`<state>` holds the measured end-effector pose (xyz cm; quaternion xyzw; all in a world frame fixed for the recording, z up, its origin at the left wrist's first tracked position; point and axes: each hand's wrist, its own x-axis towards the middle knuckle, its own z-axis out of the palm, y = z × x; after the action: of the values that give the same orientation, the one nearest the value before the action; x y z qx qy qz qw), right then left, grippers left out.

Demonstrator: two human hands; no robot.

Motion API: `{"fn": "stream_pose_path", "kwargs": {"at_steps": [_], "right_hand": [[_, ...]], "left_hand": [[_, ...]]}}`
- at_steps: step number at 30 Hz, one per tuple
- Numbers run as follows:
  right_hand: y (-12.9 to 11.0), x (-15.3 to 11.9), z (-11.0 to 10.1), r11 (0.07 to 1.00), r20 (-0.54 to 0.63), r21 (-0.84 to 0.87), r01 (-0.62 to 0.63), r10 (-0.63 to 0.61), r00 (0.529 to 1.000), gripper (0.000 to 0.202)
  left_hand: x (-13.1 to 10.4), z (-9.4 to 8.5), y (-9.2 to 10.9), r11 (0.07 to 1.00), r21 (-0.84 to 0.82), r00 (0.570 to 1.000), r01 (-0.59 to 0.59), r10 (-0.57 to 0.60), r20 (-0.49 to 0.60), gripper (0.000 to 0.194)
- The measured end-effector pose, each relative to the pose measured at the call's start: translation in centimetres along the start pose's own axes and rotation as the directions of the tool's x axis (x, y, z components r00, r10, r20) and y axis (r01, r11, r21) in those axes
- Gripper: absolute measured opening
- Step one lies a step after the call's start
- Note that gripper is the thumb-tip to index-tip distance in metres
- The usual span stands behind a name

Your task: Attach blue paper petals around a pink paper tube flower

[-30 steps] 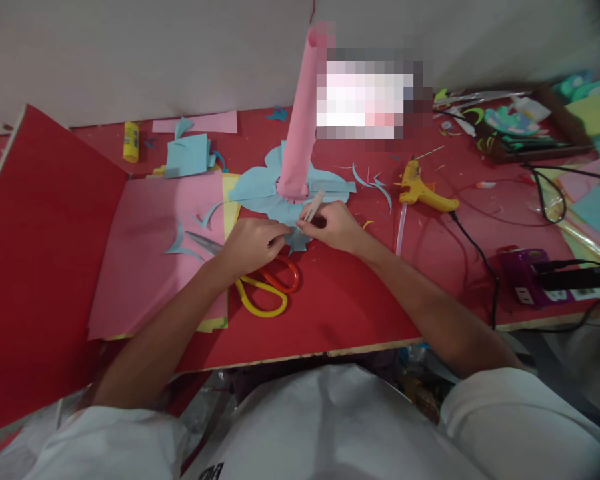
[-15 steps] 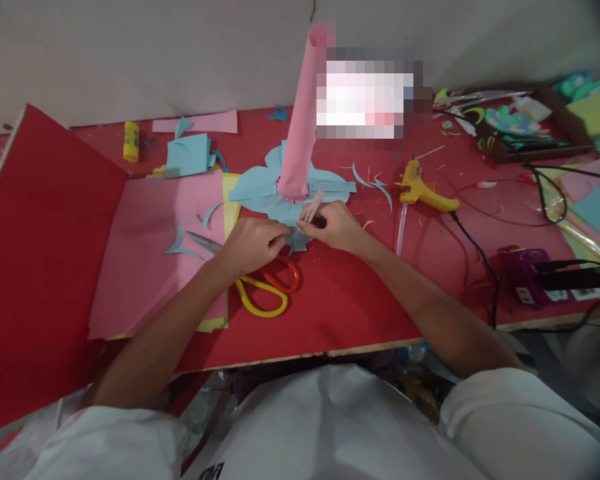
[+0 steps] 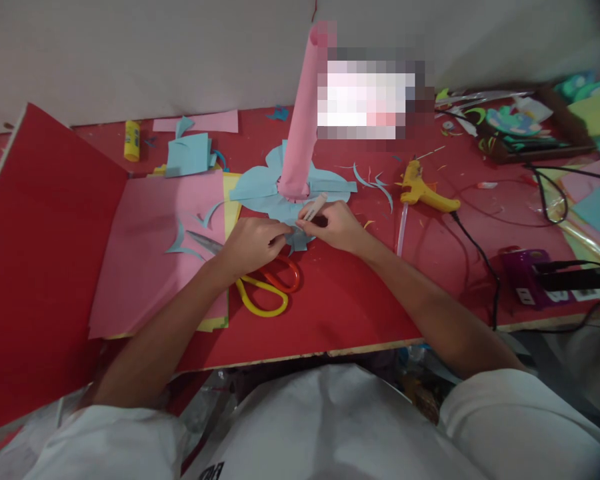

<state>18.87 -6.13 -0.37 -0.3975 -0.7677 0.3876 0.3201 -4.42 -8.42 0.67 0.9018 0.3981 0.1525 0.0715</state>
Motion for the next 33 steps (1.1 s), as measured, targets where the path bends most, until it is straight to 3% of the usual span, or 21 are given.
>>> {"fn": "stream_pose_path", "kwargs": {"at_steps": [17,29,31,33], "right_hand": [[0.18,-0.07,0.02,1.0,-0.007,0.014,0.013,-0.013,1.0,0.038],[-0.04,-0.06,0.01,1.0,-0.011,-0.001,-0.023,0.023,1.0,0.028],[0.04,-0.16,0.08,1.0,-0.07,0.009,-0.024,0.025,0.997,0.025],[-0.03,-0.3,0.07,0.999,-0.211,0.038,-0.034,0.041,0.977,0.024]], "left_hand": [[0.13,-0.21,0.11,0.997,-0.054,0.998,0.053,-0.053,0.018,0.037],[0.03,0.06,-0.04,0.997,-0.059,0.998,0.053,-0.052,0.018,0.035],[-0.04,0.07,0.03,0.994,-0.091,0.998,0.067,-0.067,-0.001,0.033],[0.1,-0.17,0.22,0.981,-0.158,0.987,0.116,-0.131,-0.093,0.033]]}}
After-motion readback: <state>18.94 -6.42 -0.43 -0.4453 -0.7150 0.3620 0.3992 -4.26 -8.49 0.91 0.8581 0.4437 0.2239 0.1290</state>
